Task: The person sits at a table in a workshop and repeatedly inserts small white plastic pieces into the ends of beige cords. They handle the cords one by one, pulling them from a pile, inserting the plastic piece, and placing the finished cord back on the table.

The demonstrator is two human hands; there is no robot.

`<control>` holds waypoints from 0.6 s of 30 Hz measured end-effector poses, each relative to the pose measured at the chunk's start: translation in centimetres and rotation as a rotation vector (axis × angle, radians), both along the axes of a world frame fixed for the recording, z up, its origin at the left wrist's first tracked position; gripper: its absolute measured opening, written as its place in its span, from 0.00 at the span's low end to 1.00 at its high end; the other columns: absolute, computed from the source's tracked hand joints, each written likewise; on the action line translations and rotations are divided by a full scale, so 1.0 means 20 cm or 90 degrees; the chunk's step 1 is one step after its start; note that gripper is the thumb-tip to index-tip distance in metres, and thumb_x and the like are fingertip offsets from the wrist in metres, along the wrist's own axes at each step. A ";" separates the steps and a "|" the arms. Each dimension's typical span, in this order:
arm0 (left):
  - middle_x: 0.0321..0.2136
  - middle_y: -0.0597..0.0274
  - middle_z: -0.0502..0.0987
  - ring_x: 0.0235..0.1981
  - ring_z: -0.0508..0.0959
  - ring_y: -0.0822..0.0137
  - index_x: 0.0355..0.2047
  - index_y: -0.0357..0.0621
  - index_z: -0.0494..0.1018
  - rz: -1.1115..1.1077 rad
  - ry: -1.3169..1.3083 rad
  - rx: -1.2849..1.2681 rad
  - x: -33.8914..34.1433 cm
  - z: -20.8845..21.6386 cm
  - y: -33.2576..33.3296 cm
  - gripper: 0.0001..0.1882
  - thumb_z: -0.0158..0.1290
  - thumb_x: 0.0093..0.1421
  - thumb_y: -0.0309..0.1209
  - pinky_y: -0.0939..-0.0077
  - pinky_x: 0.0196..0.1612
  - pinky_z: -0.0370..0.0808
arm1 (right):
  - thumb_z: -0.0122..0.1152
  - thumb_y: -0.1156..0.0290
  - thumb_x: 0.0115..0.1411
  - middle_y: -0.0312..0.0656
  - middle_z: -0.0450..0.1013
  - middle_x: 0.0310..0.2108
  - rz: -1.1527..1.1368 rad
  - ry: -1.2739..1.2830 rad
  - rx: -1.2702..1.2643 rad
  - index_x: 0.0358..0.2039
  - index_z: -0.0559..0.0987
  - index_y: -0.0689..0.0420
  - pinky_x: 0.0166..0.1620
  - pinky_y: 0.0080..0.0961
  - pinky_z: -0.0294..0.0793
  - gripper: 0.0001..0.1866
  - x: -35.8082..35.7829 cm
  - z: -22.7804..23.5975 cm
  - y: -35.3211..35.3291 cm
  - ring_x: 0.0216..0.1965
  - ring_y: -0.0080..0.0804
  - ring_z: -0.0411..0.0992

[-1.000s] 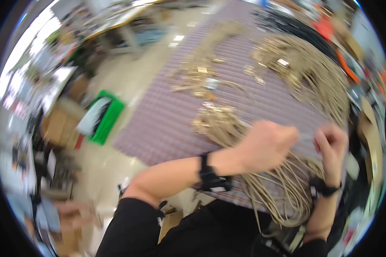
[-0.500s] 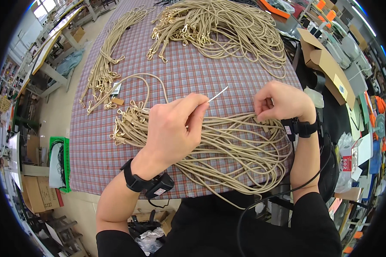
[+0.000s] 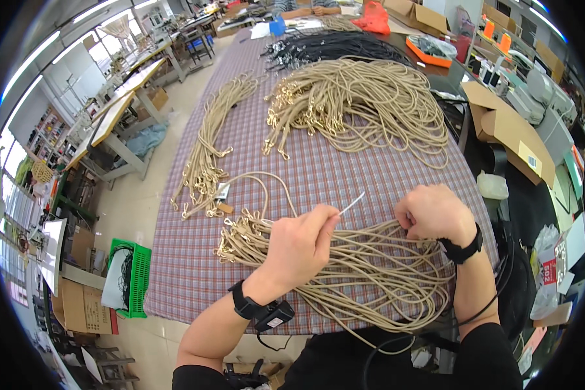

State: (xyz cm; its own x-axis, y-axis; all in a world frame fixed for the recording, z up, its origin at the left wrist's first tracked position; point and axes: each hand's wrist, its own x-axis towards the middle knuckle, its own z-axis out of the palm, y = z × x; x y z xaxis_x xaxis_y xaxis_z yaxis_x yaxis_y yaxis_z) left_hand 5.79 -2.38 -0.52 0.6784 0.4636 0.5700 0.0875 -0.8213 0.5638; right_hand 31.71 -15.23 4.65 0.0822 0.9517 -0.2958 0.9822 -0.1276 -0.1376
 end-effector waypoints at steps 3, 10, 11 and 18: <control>0.18 0.56 0.75 0.14 0.73 0.61 0.40 0.39 0.79 -0.002 -0.006 0.015 0.01 0.00 0.01 0.01 0.59 0.70 0.23 0.67 0.20 0.66 | 0.79 0.69 0.43 0.39 0.83 0.27 -0.007 -0.030 0.027 0.27 0.86 0.50 0.38 0.41 0.81 0.10 0.00 -0.03 0.00 0.36 0.44 0.83; 0.18 0.56 0.76 0.14 0.74 0.60 0.40 0.40 0.79 -0.018 -0.008 0.046 0.01 0.03 -0.02 0.01 0.59 0.69 0.23 0.66 0.20 0.66 | 0.83 0.66 0.42 0.42 0.83 0.26 -0.040 -0.178 0.170 0.25 0.86 0.52 0.37 0.42 0.81 0.12 -0.03 -0.08 -0.06 0.35 0.46 0.84; 0.18 0.56 0.76 0.15 0.75 0.59 0.40 0.40 0.79 -0.020 -0.008 0.049 0.01 0.03 -0.02 0.01 0.59 0.69 0.23 0.66 0.20 0.66 | 0.83 0.65 0.42 0.43 0.83 0.26 -0.046 -0.178 0.167 0.24 0.86 0.52 0.37 0.42 0.81 0.12 -0.04 -0.07 -0.06 0.35 0.47 0.84; 0.19 0.54 0.77 0.16 0.76 0.56 0.42 0.40 0.78 -0.008 -0.001 0.058 0.01 0.01 -0.01 0.02 0.58 0.70 0.23 0.64 0.21 0.67 | 0.79 0.68 0.46 0.49 0.83 0.30 -0.006 -0.120 0.102 0.27 0.86 0.57 0.38 0.44 0.82 0.11 -0.03 -0.04 -0.04 0.35 0.51 0.84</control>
